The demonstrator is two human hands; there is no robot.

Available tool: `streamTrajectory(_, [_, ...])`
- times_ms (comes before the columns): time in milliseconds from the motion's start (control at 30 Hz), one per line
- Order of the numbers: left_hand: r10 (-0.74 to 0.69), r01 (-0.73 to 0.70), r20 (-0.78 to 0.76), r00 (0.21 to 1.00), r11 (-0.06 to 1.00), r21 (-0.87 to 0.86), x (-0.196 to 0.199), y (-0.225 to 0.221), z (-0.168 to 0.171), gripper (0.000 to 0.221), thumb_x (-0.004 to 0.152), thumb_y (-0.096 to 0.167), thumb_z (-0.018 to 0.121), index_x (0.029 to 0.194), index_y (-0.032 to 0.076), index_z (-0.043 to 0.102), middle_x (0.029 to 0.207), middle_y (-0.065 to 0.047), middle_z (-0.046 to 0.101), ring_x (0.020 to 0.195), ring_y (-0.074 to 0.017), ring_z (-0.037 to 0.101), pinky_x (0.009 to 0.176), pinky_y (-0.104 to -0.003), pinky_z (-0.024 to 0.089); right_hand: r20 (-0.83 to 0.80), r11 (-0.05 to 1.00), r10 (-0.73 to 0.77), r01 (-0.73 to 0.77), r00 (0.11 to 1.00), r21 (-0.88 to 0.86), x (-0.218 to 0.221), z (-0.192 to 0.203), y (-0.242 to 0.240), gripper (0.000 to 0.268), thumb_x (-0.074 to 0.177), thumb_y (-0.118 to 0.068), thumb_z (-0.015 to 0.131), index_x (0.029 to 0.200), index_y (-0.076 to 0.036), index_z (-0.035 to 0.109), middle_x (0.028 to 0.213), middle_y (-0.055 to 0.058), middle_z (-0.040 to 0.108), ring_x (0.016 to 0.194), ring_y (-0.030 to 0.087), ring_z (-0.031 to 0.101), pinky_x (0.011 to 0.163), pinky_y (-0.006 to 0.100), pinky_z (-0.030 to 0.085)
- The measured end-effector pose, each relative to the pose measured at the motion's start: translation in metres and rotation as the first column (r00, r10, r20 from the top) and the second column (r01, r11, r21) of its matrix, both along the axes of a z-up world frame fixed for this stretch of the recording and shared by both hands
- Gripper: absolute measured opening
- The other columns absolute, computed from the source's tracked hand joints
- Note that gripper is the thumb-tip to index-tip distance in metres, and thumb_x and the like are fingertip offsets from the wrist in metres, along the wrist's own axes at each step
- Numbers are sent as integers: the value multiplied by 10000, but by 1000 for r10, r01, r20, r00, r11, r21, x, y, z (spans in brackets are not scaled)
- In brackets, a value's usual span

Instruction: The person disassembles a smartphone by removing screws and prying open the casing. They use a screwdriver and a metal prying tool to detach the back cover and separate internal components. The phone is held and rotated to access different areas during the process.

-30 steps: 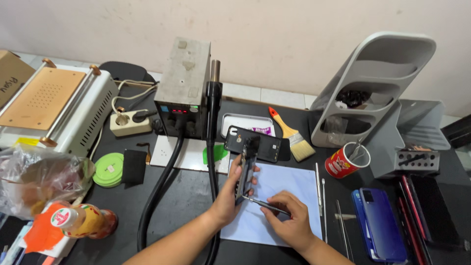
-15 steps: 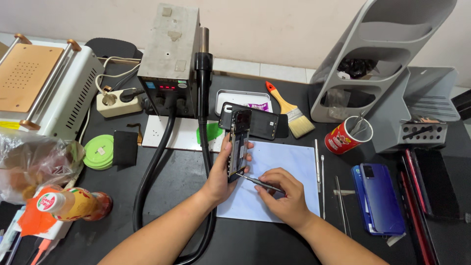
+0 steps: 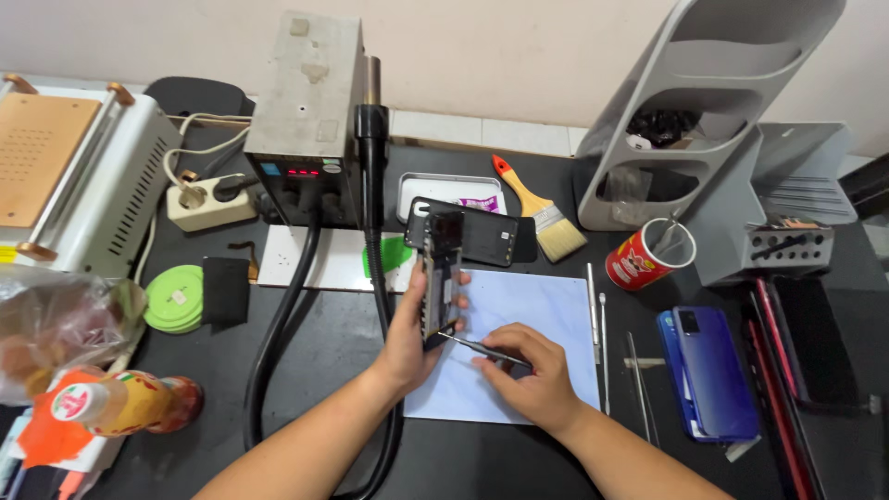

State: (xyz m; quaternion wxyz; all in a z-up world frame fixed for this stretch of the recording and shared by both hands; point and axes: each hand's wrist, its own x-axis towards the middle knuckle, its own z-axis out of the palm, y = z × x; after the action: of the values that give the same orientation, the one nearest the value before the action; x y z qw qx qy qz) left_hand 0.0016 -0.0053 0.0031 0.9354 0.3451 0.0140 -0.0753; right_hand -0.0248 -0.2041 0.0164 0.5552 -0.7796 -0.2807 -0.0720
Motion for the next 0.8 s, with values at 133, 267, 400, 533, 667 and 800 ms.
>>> streamTrajectory(133, [1, 0, 10, 1000, 999, -53, 1, 0, -2, 480, 1058, 460, 413, 1421, 148, 449, 1210, -102, 626, 946, -157, 601, 746, -321, 523, 18, 999, 14, -13, 1000, -40, -4, 4, 2, 244, 838, 18, 806, 1052, -6, 692, 966, 77, 730, 794, 115, 725, 658, 228, 576])
streamTrajectory(267, [-8, 8, 10, 1000, 1000, -28, -1, 1, -2, 468, 1054, 455, 407, 1409, 156, 461, 1215, -97, 635, 949, -155, 606, 746, -320, 528, -2, 1000, -14, 14, 1000, -25, -2, 4, 3, 327, 759, -5, 853, 1036, -3, 678, 1005, 108, 711, 800, 118, 719, 568, 224, 566])
streamTrajectory(400, [-25, 25, 2, 1000, 1000, -12, 3, 1, -5, 461, 1073, 457, 410, 1408, 144, 459, 1221, -93, 641, 956, -160, 611, 756, -323, 531, -39, 999, -39, 39, 998, -17, -5, 2, 2, 246, 873, 10, 779, 1100, 1, 683, 978, 88, 749, 818, 120, 770, 658, 235, 631])
streamTrajectory(533, [-56, 57, 22, 998, 998, -24, 4, 1, -8, 514, 1060, 500, 378, 1404, 137, 493, 1239, -99, 654, 980, -178, 633, 756, -339, 540, -60, 998, -53, 50, 997, -46, -5, 11, 4, 241, 852, 5, 776, 1075, -1, 686, 951, 91, 743, 752, 138, 741, 624, 236, 611])
streamTrajectory(667, [-118, 121, 32, 993, 987, -108, 4, 4, -9, 672, 1057, 584, 322, 1406, 55, 546, 1305, -137, 655, 1038, -243, 663, 805, -414, 582, 173, 987, 1, 27, 985, -158, -14, 25, 2, 197, 862, 2, 786, 1038, -20, 698, 943, 94, 721, 722, 134, 694, 610, 239, 551])
streamTrajectory(800, [-165, 171, 50, 985, 974, -148, 3, 6, -2, 725, 1029, 618, 295, 1440, 63, 517, 1343, -153, 639, 1085, -299, 674, 831, -485, 601, 105, 979, 32, -11, 994, -201, -21, 42, 7, 203, 874, 0, 779, 1062, -24, 707, 940, 69, 733, 716, 112, 706, 557, 224, 533])
